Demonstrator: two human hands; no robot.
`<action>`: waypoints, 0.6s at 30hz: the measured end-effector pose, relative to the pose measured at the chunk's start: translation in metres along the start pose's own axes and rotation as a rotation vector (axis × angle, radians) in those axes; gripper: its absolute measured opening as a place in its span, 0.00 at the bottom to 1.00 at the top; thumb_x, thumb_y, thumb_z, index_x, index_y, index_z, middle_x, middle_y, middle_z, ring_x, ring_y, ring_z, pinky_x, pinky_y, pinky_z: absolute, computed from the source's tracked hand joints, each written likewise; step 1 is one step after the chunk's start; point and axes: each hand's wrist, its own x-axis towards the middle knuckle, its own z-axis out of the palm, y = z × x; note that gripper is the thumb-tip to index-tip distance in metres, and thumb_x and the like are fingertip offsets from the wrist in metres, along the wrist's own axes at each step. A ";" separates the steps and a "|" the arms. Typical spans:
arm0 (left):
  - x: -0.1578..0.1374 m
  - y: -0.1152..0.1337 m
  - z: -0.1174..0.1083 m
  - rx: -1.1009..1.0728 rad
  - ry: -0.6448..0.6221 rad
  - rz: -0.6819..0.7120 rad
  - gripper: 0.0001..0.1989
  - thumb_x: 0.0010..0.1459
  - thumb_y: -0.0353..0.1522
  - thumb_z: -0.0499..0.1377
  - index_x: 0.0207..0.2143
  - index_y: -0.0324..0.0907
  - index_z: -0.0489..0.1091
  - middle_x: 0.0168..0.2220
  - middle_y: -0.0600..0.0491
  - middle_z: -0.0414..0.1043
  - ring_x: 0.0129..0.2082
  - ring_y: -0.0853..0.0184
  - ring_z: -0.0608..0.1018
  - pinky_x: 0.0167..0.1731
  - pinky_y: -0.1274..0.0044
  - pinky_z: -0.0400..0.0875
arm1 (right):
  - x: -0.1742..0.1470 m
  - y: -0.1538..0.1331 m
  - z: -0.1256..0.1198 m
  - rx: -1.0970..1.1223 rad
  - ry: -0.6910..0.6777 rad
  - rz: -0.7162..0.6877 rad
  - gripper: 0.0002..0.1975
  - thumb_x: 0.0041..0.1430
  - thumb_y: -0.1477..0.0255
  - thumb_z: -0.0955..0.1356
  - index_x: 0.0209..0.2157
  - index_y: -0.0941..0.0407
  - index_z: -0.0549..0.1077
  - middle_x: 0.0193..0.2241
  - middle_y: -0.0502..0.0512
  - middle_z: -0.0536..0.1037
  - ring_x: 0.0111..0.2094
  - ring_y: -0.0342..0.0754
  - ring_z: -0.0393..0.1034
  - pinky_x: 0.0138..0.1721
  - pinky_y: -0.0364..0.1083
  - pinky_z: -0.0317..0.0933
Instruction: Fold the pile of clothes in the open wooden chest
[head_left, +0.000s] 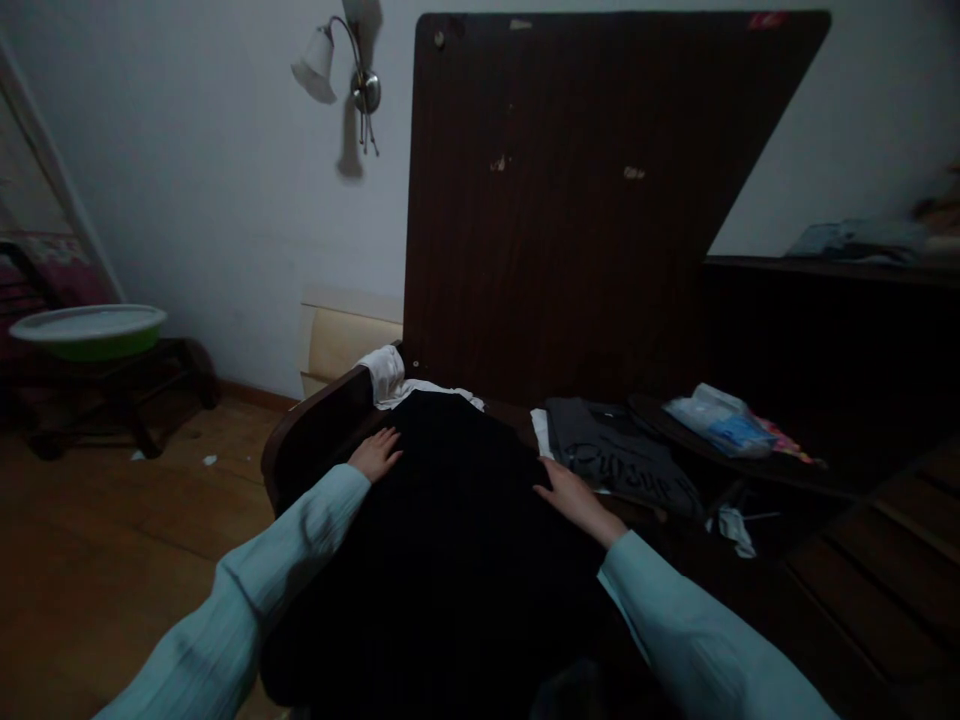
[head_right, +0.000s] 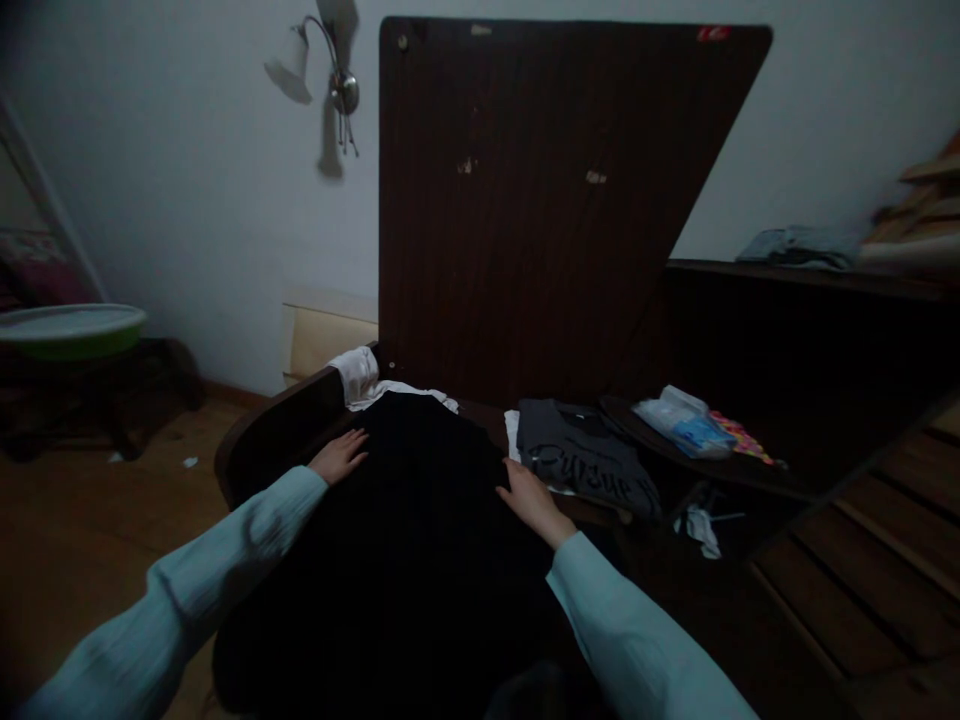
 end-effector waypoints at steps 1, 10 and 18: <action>-0.001 -0.002 0.007 0.015 -0.002 -0.013 0.24 0.55 0.38 0.45 0.52 0.36 0.59 0.55 0.46 0.57 0.56 0.62 0.59 0.53 0.70 0.55 | -0.005 0.001 0.004 -0.012 0.011 -0.009 0.23 0.50 0.75 0.63 0.50 0.64 0.60 0.48 0.65 0.67 0.48 0.51 0.63 0.49 0.47 0.56; -0.034 -0.002 0.014 0.109 0.030 -0.139 0.31 0.55 0.44 0.42 0.53 0.30 0.56 0.56 0.41 0.53 0.57 0.59 0.56 0.53 0.70 0.54 | -0.025 -0.044 0.013 -0.172 0.155 -0.002 0.25 0.53 0.67 0.62 0.51 0.65 0.61 0.52 0.71 0.61 0.53 0.60 0.55 0.51 0.56 0.51; -0.055 0.001 0.012 0.062 0.049 -0.160 0.31 0.54 0.45 0.45 0.49 0.28 0.60 0.55 0.37 0.55 0.56 0.56 0.57 0.53 0.68 0.54 | -0.066 -0.082 0.036 0.007 0.010 -0.198 0.21 0.56 0.63 0.59 0.49 0.57 0.65 0.53 0.62 0.62 0.53 0.56 0.56 0.50 0.53 0.55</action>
